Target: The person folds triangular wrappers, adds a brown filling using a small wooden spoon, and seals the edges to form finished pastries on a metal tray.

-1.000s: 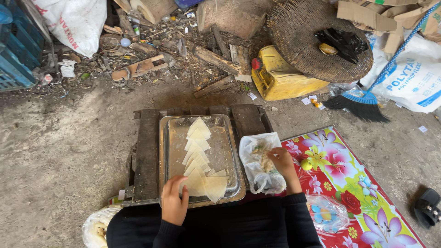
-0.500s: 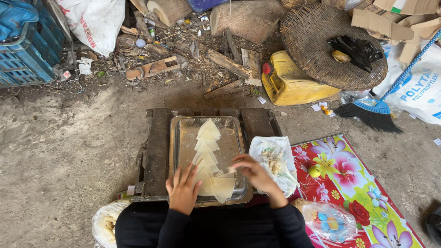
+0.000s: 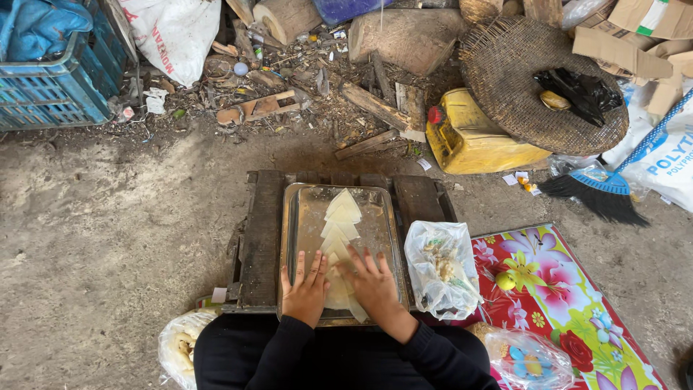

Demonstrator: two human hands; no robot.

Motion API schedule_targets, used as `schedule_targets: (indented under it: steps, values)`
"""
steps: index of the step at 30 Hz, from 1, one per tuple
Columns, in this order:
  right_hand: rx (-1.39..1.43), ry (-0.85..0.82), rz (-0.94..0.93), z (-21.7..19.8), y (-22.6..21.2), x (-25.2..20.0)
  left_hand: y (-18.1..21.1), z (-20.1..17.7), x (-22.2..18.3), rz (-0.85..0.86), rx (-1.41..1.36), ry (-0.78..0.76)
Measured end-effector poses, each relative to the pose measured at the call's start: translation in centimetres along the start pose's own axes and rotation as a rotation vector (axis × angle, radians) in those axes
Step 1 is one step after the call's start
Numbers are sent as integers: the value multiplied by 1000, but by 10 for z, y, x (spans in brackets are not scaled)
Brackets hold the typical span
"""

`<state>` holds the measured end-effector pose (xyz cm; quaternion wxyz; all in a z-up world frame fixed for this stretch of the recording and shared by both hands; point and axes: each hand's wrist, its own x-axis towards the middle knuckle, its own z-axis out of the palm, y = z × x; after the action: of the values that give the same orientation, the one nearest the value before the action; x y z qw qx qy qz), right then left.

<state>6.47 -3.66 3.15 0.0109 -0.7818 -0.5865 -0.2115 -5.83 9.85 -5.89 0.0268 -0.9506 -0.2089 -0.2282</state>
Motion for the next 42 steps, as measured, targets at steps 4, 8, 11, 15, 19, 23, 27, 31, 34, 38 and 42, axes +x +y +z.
schedule_targets:
  steps: [4,8,11,15,19,23,27,31,34,38,42]
  values:
    - [163,-107,72,-10,16,5,-1,-3,0,3,-35,12]
    - [255,-293,2,-19,19,2,0,-5,1,1,-55,12]
    - [228,-363,-100,-17,16,-1,-1,-7,1,4,-50,-10]
    - [86,-394,-163,-9,17,-3,-1,-8,2,6,-66,28]
    - [42,-244,-194,8,26,-2,-1,-7,1,6,-59,22]
    - [-16,-214,-220,23,36,5,-1,-7,1,10,-52,46]
    - [37,-185,-208,27,41,7,-2,-9,1,6,-51,35]
    - [25,-188,-240,26,49,14,-2,-9,1,14,-42,29]
    - [26,-259,-245,30,54,22,-2,-10,2,17,-37,29]
    - [98,-317,-242,35,65,32,-2,-11,2,18,-22,11]
    - [227,-340,-198,37,75,42,-3,-11,2,24,-22,5]
